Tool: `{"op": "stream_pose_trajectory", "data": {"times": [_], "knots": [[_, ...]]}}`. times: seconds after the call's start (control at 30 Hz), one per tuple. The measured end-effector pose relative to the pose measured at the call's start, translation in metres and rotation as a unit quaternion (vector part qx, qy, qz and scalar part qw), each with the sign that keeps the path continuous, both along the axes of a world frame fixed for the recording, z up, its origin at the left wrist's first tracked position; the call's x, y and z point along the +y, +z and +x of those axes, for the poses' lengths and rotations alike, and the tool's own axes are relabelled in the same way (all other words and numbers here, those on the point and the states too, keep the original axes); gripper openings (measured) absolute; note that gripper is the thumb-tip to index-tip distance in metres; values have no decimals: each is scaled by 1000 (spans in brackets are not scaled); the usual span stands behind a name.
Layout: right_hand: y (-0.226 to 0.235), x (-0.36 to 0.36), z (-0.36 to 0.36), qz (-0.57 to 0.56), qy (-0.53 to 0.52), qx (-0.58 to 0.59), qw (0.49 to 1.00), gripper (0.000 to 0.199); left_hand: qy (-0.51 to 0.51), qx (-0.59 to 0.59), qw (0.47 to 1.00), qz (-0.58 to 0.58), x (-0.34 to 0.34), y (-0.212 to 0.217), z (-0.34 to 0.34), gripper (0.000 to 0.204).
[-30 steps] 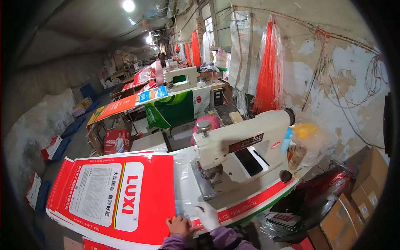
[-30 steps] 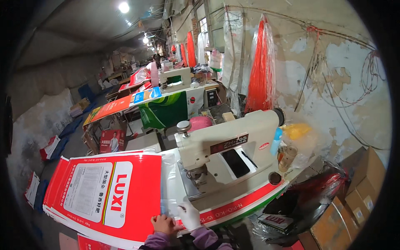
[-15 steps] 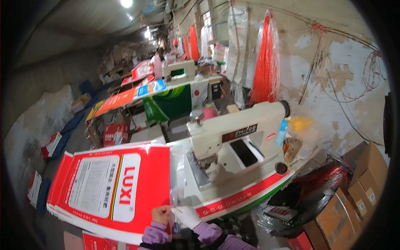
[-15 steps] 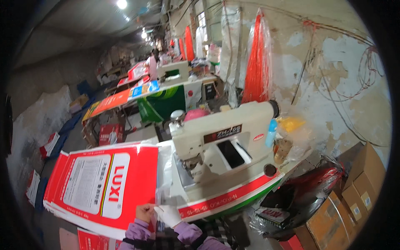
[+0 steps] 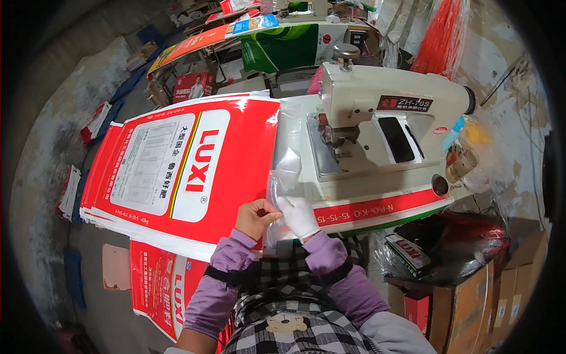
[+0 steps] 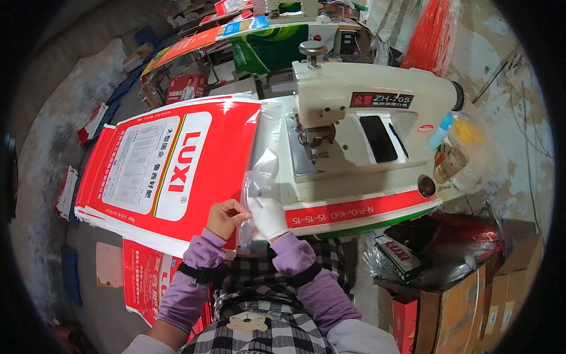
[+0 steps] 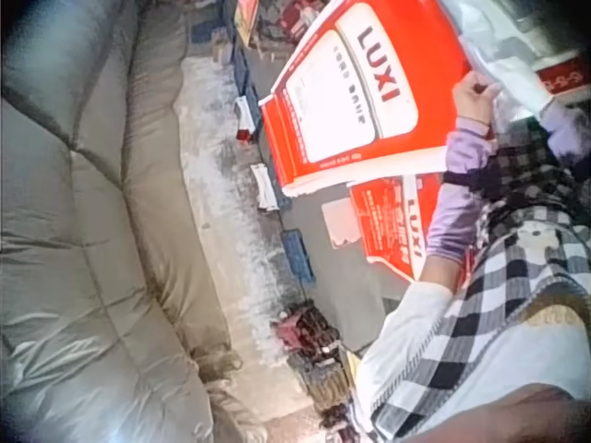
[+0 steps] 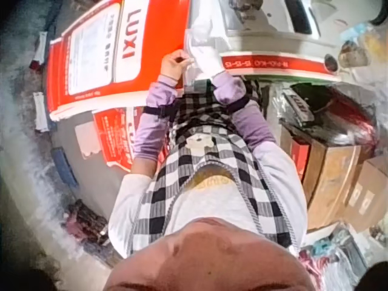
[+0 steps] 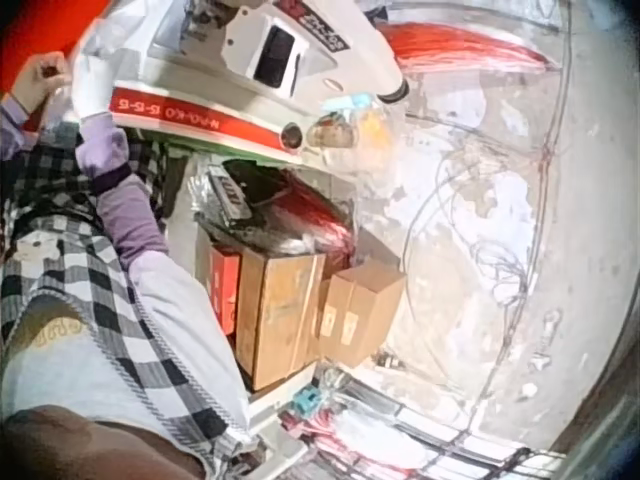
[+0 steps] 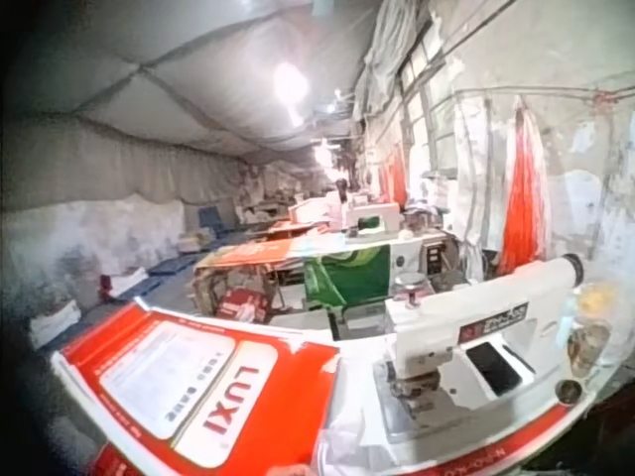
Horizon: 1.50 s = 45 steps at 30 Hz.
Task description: Stitching the tops of large industrial plastic/composite bags using an industrial sewing machine.
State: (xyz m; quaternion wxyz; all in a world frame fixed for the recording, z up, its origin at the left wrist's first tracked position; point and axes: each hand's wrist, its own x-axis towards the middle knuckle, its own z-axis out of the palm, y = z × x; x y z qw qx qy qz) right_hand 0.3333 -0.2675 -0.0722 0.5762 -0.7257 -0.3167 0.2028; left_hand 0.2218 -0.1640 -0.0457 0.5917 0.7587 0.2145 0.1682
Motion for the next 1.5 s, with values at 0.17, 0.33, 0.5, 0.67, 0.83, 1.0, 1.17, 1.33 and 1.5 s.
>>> {"op": "stream_pose_trajectory", "data": {"times": [0.17, 0.33, 0.5, 0.67, 0.83, 1.0, 1.17, 1.33, 1.5], "knots": [[-3, -25, -9, -22, 21, 94, 995, 34, 22, -14, 1000, -11, 9, 12, -20, 11], [-27, -32, -6, -220, 53, -253, 941, 26, 18, -156, 976, -149, 13, 6, -31, 10], [42, -26, -17, 88, 11, -240, 967, 36, -14, -126, 992, -17, -2, 33, -42, 14], [54, -8, -59, 71, 37, 33, 996, 24, -9, -274, 940, -203, 2, 19, -33, 15], [22, 6, -62, 122, 95, 31, 988, 10, 113, 102, 939, 308, 7, -1, -47, 18], [2, -11, -63, 106, 248, -58, 961, 17, 70, 214, 953, 201, 24, 19, -69, 28], [25, -19, -61, 78, 320, -120, 937, 20, 55, 135, 983, 109, 9, 30, -71, 22], [20, 38, -20, 121, 162, -62, 977, 18, 128, 75, 921, 360, -7, 87, -48, 11], [-131, 95, -121, 0, 361, -344, 867, 29, -12, 170, 848, 501, -36, 120, -107, 18]]}}
